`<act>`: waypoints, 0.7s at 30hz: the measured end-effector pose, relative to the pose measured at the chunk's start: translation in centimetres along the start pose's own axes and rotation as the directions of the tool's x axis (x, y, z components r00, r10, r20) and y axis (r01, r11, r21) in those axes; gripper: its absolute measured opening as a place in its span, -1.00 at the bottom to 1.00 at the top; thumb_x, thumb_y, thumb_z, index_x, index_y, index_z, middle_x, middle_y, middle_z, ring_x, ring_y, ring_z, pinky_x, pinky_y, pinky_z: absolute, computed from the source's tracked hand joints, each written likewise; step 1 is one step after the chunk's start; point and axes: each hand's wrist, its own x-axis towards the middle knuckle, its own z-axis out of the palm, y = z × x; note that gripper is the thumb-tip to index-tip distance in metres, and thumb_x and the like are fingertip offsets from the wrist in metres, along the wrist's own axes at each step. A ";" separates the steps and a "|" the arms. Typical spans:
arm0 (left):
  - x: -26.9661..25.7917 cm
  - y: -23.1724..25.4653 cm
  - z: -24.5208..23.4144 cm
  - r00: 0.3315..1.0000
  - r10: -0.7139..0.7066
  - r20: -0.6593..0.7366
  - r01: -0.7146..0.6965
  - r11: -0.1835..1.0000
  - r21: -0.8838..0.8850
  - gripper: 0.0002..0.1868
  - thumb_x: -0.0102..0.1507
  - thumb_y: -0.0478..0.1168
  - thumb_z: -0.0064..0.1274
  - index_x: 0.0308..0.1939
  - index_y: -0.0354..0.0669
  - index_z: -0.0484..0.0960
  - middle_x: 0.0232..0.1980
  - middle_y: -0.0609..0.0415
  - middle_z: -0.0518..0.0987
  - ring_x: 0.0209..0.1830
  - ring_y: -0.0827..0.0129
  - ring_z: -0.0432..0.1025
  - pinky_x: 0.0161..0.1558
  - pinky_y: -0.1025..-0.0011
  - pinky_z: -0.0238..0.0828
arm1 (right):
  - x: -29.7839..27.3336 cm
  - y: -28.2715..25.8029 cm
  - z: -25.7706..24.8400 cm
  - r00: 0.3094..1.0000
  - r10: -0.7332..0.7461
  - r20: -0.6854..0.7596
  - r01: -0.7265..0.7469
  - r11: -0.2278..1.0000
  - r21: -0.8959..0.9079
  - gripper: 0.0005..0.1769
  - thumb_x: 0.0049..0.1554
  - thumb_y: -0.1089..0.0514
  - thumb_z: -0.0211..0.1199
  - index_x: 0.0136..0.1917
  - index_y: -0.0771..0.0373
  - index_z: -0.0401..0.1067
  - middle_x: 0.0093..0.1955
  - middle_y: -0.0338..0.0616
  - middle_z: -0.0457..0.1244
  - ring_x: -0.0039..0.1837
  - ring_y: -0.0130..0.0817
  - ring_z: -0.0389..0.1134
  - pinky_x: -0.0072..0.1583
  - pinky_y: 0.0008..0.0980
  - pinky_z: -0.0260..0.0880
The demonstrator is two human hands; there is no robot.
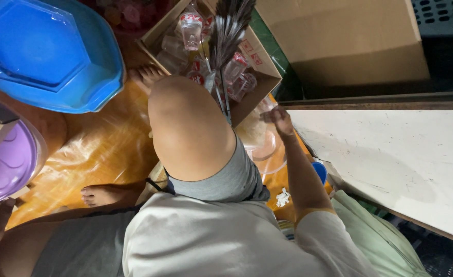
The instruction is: The person places snacks into small plastic bags using metal tongs, seals the bags, and then organizes them into cardboard boxes.
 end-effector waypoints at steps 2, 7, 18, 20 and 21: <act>0.0 -0.2 0.1 1.000 0.003 0.001 -0.003 1.000 -0.008 -0.63 0.64 -0.26 0.08 0.42 -0.51 0.54 0.09 -0.32 0.62 0.02 -0.01 0.50 -0.01 0.14 0.41 | 0.1 -1.7 0.1 0.988 0.129 -0.089 -0.126 0.991 0.040 -0.70 0.31 -0.03 0.02 0.14 0.24 0.26 -0.02 0.33 0.40 -0.10 0.16 0.52 -0.04 0.05 0.61; 0.3 -0.5 0.7 1.000 0.019 0.001 -0.019 0.999 -0.043 -0.59 0.64 -0.24 0.06 0.48 -0.49 0.47 0.05 -0.29 0.63 0.01 0.01 0.50 -0.06 0.15 0.37 | 0.7 -4.3 -3.1 0.960 0.235 -0.150 -0.220 0.969 0.113 -0.76 0.23 0.19 -0.05 0.18 0.15 0.16 -0.07 0.44 0.37 -0.19 0.25 0.50 -0.19 0.05 0.60; -2.9 18.9 -3.5 0.915 0.394 -0.090 -0.342 0.874 0.344 -0.61 0.45 -0.10 0.08 0.27 -0.20 0.70 0.07 0.09 0.74 -0.11 0.32 0.63 0.06 0.35 0.50 | 4.1 -29.6 5.5 0.888 -0.442 0.128 0.395 0.589 -0.705 -0.83 0.25 0.33 0.16 -0.01 0.06 0.43 -0.14 -0.37 0.29 -0.18 -0.57 0.15 -0.10 -0.52 0.14; -2.9 22.3 -3.7 0.896 0.434 -0.097 -0.399 0.880 0.256 -0.65 0.42 -0.13 0.07 0.21 -0.22 0.68 0.08 0.04 0.71 -0.02 0.22 0.59 0.07 0.28 0.46 | 2.9 -36.1 13.1 0.799 -0.534 0.276 0.538 0.430 -0.724 -0.99 0.35 0.17 0.19 0.03 0.10 0.40 -0.11 -0.26 0.33 -0.18 -0.43 0.23 -0.10 -0.40 0.20; -2.7 24.0 -3.9 0.866 0.493 -0.085 -0.476 0.865 0.160 -0.70 0.39 -0.17 0.07 0.14 -0.25 0.66 0.09 -0.01 0.69 0.07 0.13 0.55 0.08 0.22 0.42 | 2.0 -39.3 16.7 0.699 -0.594 0.399 0.636 0.260 -0.726 -0.81 0.45 0.02 0.23 0.07 0.15 0.38 -0.08 -0.15 0.37 -0.18 -0.28 0.30 -0.10 -0.27 0.26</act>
